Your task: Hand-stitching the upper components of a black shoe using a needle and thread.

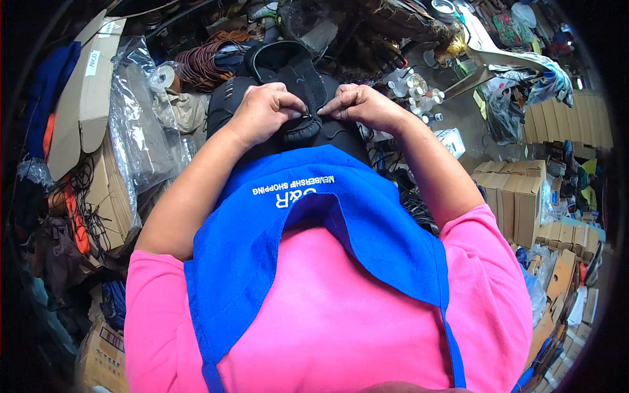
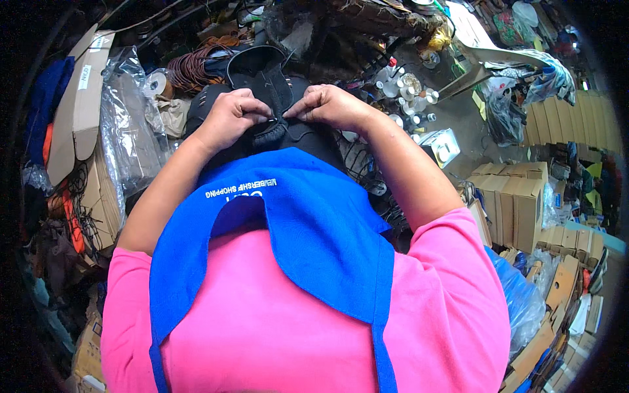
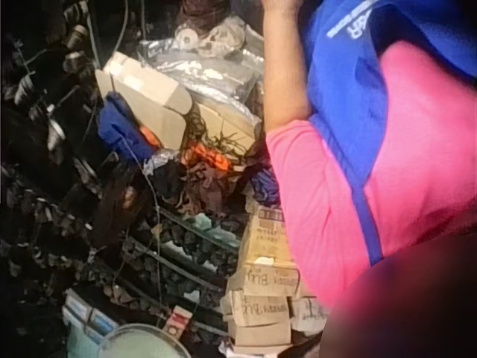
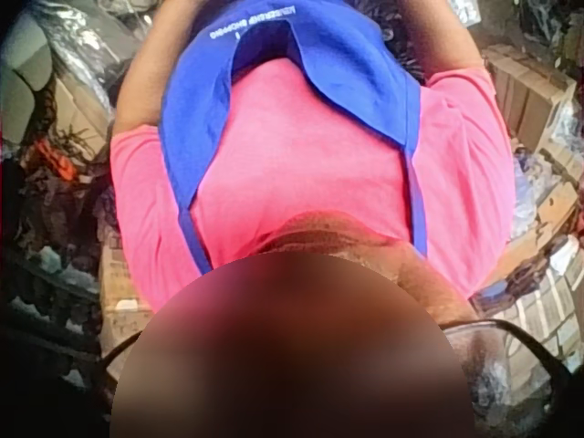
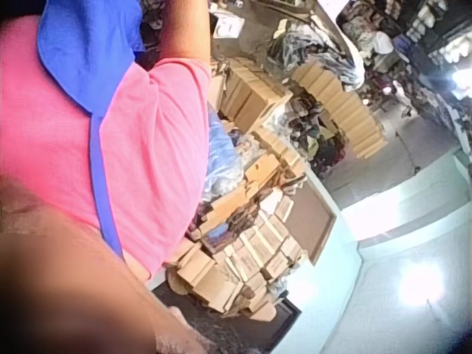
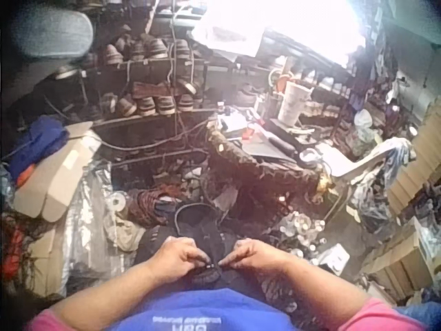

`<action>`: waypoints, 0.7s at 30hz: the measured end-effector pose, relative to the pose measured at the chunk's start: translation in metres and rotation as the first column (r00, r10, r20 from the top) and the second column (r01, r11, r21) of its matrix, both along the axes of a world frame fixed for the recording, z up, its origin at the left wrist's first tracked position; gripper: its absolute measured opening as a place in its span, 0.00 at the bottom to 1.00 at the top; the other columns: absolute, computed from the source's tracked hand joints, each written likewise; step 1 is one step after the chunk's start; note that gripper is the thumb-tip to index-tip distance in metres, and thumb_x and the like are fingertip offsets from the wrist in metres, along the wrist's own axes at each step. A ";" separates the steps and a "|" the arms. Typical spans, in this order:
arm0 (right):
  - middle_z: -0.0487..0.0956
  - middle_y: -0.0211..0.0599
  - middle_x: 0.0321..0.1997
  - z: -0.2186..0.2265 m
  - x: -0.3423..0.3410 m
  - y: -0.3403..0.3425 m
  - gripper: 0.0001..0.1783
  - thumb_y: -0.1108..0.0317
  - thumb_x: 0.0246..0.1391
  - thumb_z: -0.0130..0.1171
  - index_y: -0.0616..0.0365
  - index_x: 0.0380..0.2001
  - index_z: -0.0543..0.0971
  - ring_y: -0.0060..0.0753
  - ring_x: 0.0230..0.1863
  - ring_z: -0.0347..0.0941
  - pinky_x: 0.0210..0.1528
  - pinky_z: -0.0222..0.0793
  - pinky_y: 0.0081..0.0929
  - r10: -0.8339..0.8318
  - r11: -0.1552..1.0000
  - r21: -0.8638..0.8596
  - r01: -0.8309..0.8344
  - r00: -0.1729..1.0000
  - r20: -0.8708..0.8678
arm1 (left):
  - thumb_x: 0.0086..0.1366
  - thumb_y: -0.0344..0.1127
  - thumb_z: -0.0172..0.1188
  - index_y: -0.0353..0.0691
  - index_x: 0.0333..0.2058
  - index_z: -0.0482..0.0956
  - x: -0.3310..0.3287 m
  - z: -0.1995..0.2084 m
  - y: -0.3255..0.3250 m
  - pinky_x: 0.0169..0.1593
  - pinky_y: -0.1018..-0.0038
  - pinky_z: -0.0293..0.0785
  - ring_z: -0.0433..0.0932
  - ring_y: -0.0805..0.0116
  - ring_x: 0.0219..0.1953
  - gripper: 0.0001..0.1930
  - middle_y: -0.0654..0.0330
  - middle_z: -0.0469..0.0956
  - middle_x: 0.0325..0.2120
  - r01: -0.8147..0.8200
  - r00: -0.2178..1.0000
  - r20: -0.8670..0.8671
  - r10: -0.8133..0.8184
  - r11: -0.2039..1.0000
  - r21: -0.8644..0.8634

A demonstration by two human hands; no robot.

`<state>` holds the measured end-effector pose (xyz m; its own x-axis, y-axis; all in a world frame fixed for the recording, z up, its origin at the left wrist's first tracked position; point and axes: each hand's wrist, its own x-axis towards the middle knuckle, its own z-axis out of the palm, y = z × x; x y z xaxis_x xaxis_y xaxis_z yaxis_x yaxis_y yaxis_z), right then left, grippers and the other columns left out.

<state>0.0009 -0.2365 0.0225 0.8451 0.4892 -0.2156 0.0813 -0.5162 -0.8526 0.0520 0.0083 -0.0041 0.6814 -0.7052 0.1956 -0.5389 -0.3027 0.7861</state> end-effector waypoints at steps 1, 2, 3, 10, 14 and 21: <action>0.72 0.27 0.27 -0.004 -0.002 0.000 0.14 0.72 0.49 0.61 0.51 0.41 0.83 0.25 0.37 0.66 0.44 0.63 0.23 0.001 1.000 0.003 -0.001 1.000 0.003 | 0.48 0.24 0.65 0.43 0.31 0.84 -0.001 -0.002 0.002 0.32 0.72 0.71 0.75 0.62 0.27 0.09 0.59 0.74 0.23 0.019 1.000 -0.008 -0.019 1.000 -0.010; 0.72 0.27 0.28 -0.003 -0.002 0.000 0.14 0.72 0.49 0.62 0.50 0.42 0.83 0.25 0.37 0.66 0.45 0.63 0.23 0.002 1.000 0.006 -0.002 1.000 0.007 | 0.48 0.25 0.65 0.43 0.31 0.84 0.000 -0.003 0.003 0.32 0.72 0.71 0.75 0.63 0.27 0.09 0.60 0.74 0.23 0.039 0.999 -0.014 -0.040 0.999 -0.021; 0.73 0.28 0.28 -0.002 -0.006 0.000 0.15 0.72 0.49 0.62 0.50 0.42 0.83 0.25 0.38 0.67 0.46 0.64 0.23 -0.002 0.998 -0.065 0.005 0.999 0.050 | 0.49 0.26 0.65 0.45 0.30 0.84 0.000 -0.004 0.004 0.36 0.72 0.69 0.74 0.65 0.29 0.09 0.62 0.75 0.23 0.062 0.990 0.128 -0.056 0.997 -0.042; 0.76 0.29 0.32 -0.008 -0.028 0.007 0.14 0.72 0.49 0.63 0.52 0.42 0.83 0.22 0.38 0.70 0.44 0.67 0.21 -0.239 0.971 0.022 0.238 0.970 0.050 | 0.49 0.31 0.65 0.47 0.27 0.84 -0.018 0.005 0.013 0.41 0.70 0.62 0.73 0.67 0.32 0.05 0.65 0.76 0.21 -0.144 0.970 0.207 0.128 0.988 0.063; 0.80 0.29 0.37 -0.016 -0.028 0.013 0.15 0.72 0.50 0.63 0.58 0.43 0.81 0.20 0.39 0.73 0.45 0.68 0.20 -0.319 0.933 0.152 0.327 0.945 -0.073 | 0.49 0.37 0.65 0.48 0.25 0.83 -0.020 -0.003 0.007 0.46 0.68 0.58 0.75 0.68 0.35 0.04 0.66 0.78 0.24 -0.183 0.982 0.075 0.176 0.978 0.104; 0.80 0.29 0.39 -0.009 -0.031 0.023 0.17 0.71 0.51 0.64 0.61 0.45 0.78 0.18 0.40 0.73 0.46 0.69 0.20 -0.390 0.862 0.243 0.445 0.888 -0.243 | 0.50 0.35 0.66 0.43 0.30 0.81 -0.025 0.002 -0.007 0.40 0.74 0.64 0.77 0.74 0.28 0.08 0.65 0.81 0.24 -0.218 0.960 -0.140 0.243 0.961 0.172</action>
